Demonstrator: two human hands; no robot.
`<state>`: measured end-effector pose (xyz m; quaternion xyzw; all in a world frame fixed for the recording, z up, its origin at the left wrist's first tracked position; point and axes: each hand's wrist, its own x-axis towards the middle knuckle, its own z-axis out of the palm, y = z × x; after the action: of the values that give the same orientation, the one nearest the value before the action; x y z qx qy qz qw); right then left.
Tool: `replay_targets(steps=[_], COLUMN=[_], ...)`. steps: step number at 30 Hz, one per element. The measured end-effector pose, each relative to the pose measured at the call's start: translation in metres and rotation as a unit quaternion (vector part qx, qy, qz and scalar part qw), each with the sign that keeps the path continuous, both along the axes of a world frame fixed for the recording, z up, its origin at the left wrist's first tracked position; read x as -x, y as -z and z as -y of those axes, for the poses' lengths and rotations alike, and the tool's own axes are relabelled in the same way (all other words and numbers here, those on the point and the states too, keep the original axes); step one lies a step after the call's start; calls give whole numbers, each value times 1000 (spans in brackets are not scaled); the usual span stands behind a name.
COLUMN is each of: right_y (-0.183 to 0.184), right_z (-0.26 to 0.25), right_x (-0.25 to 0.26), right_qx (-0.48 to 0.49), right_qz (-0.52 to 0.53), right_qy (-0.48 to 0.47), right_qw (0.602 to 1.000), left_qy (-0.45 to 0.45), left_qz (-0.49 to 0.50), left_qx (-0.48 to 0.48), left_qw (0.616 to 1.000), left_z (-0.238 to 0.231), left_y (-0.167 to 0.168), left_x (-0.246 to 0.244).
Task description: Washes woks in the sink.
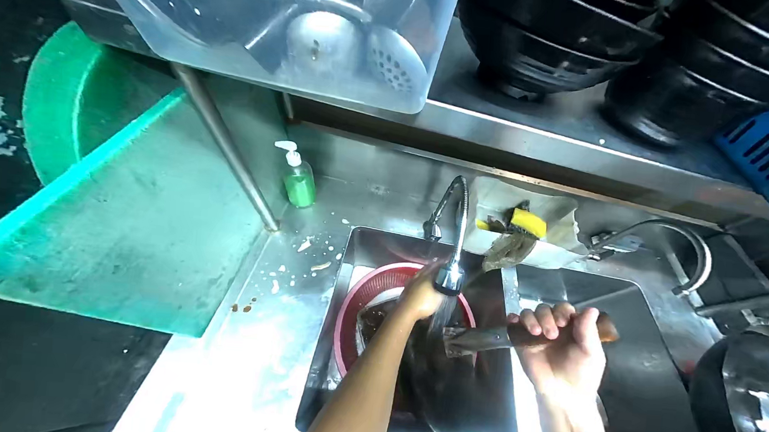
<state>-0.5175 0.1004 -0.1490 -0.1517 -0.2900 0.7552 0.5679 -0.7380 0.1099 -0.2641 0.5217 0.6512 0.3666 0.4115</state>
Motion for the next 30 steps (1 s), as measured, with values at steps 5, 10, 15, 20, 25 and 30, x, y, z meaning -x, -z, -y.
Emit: replay_targets(steps=[5, 10, 15, 20, 25, 30], right_y=[-36, -49, -32, -1, 15, 29], right_z=[-8, -12, -14, 3, 21, 41], right_x=[-18, -20, -2, 25, 41, 44], right_qx=[22, 21, 62, 42, -7, -102], right_qz=[8, 26, 69, 117, 127, 133], right_qy=[28, 76, 204, 173, 29, -177], right_qw=[999, 997, 975, 977, 991, 970], left_qy=[-103, -299, -430, -417, -257, -356], left_qz=[266, 419, 538, 331, 23, 286], left_qx=[113, 209, 242, 208, 84, 147], left_qw=[952, 832, 684, 820, 962, 877], left_z=[4, 67, 124, 111, 61, 89], left_y=[30, 110, 96, 27, 19, 65], left_x=[20, -18, -80, -93, -34, 16])
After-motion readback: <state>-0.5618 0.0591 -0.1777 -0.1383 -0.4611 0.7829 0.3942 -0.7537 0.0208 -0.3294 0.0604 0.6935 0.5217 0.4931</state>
